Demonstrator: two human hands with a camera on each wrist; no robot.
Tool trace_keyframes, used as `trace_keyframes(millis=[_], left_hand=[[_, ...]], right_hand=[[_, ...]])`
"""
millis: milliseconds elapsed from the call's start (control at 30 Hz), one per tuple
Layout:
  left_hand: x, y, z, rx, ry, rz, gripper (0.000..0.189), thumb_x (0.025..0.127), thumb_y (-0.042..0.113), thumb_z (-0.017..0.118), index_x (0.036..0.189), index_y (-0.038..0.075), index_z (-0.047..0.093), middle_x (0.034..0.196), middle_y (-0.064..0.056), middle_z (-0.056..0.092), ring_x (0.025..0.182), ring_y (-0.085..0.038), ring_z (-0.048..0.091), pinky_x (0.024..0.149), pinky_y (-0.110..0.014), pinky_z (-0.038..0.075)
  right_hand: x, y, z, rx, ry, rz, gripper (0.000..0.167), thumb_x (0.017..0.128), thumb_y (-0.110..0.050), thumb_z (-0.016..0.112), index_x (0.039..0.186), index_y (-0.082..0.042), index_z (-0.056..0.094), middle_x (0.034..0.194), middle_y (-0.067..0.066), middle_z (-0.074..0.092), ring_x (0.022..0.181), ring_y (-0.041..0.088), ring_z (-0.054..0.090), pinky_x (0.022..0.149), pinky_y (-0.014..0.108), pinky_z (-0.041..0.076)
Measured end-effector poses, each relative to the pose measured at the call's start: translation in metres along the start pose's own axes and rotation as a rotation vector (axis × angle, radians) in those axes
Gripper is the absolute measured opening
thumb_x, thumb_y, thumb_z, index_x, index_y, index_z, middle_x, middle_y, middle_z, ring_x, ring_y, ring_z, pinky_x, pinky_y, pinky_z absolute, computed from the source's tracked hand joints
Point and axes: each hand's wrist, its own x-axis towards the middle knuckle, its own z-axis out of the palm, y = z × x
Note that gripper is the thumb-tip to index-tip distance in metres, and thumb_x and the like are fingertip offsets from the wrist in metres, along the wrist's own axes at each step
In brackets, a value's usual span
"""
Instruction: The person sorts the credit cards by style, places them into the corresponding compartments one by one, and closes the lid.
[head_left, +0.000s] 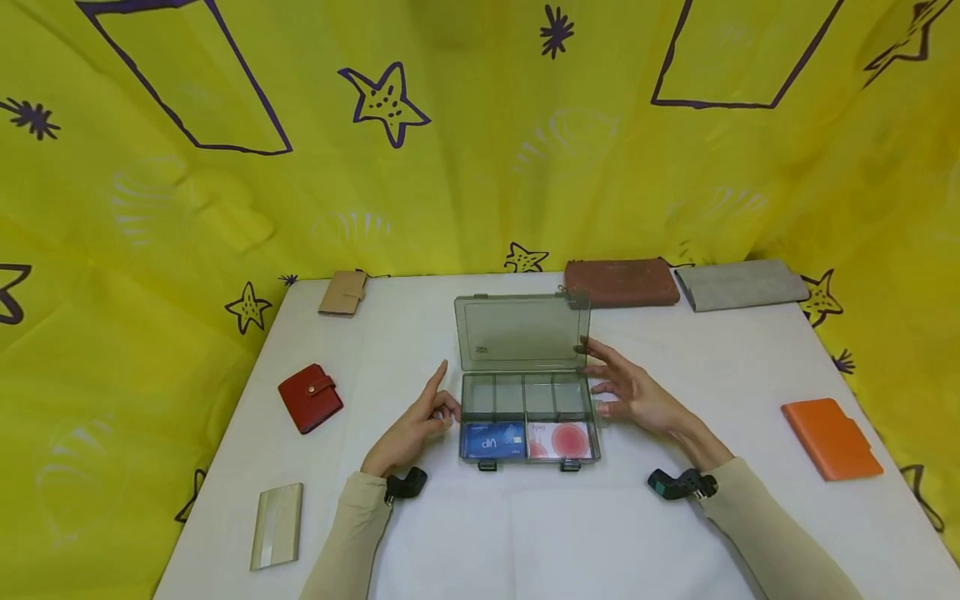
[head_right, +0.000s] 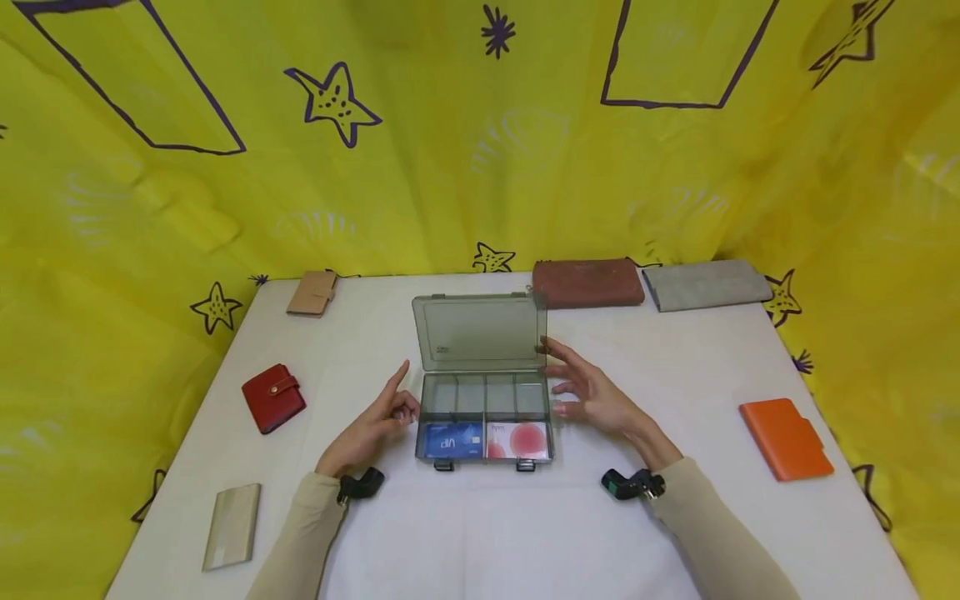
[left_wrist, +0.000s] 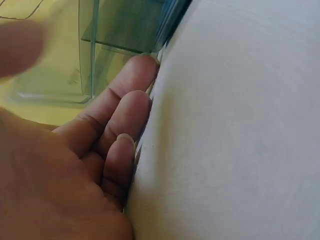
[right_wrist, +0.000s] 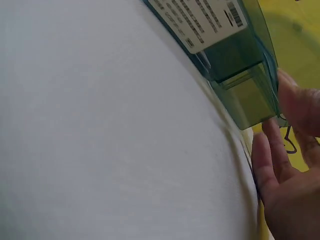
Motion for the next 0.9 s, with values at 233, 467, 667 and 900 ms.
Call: trace_keyframes(millis=[233, 467, 667, 900], left_hand=[[0.001, 0.002, 0.007, 0.097, 0.029, 0.0, 0.058, 0.115, 0.036, 0.035, 0.17, 0.019, 0.028, 0.113, -0.014, 0.061, 0.101, -0.027, 0.054, 0.096, -0.038, 0.041], [0.001, 0.009, 0.017, 0.342, 0.022, -0.018, 0.072, 0.101, 0.032, 0.073, 0.165, 0.028, 0.041, 0.103, -0.004, 0.051, 0.094, -0.017, 0.039, 0.085, -0.034, 0.034], [0.001, 0.015, 0.021, 0.313, 0.044, -0.001, 0.055, 0.102, 0.03, 0.072, 0.155, 0.028, 0.057, 0.148, -0.02, 0.044, 0.121, -0.028, 0.049, 0.101, -0.049, 0.044], [-0.009, 0.017, 0.016, 0.316, -0.025, -0.04, 0.075, 0.093, 0.039, 0.082, 0.16, 0.034, 0.048, 0.177, -0.013, 0.016, 0.145, -0.033, 0.038, 0.113, -0.065, 0.038]], right_hand=[[-0.013, -0.012, 0.01, -0.207, -0.013, 0.003, 0.048, 0.105, 0.009, 0.048, 0.152, 0.0, 0.055, 0.168, 0.02, 0.039, 0.152, -0.006, 0.034, 0.116, 0.011, 0.031], [-0.024, -0.024, 0.025, -0.499, -0.096, 0.024, 0.065, 0.105, -0.021, 0.067, 0.165, -0.013, 0.041, 0.178, 0.01, 0.017, 0.162, 0.004, 0.012, 0.121, 0.014, 0.019], [-0.027, -0.034, 0.032, -0.532, -0.09, 0.094, 0.073, 0.102, -0.024, 0.071, 0.167, -0.022, 0.037, 0.178, 0.018, 0.0, 0.166, 0.029, 0.005, 0.118, 0.073, 0.027], [-0.027, -0.042, 0.052, -0.539, -0.126, 0.114, 0.086, 0.094, -0.032, 0.081, 0.167, -0.023, 0.036, 0.175, 0.029, -0.009, 0.158, 0.06, 0.002, 0.109, 0.085, 0.025]])
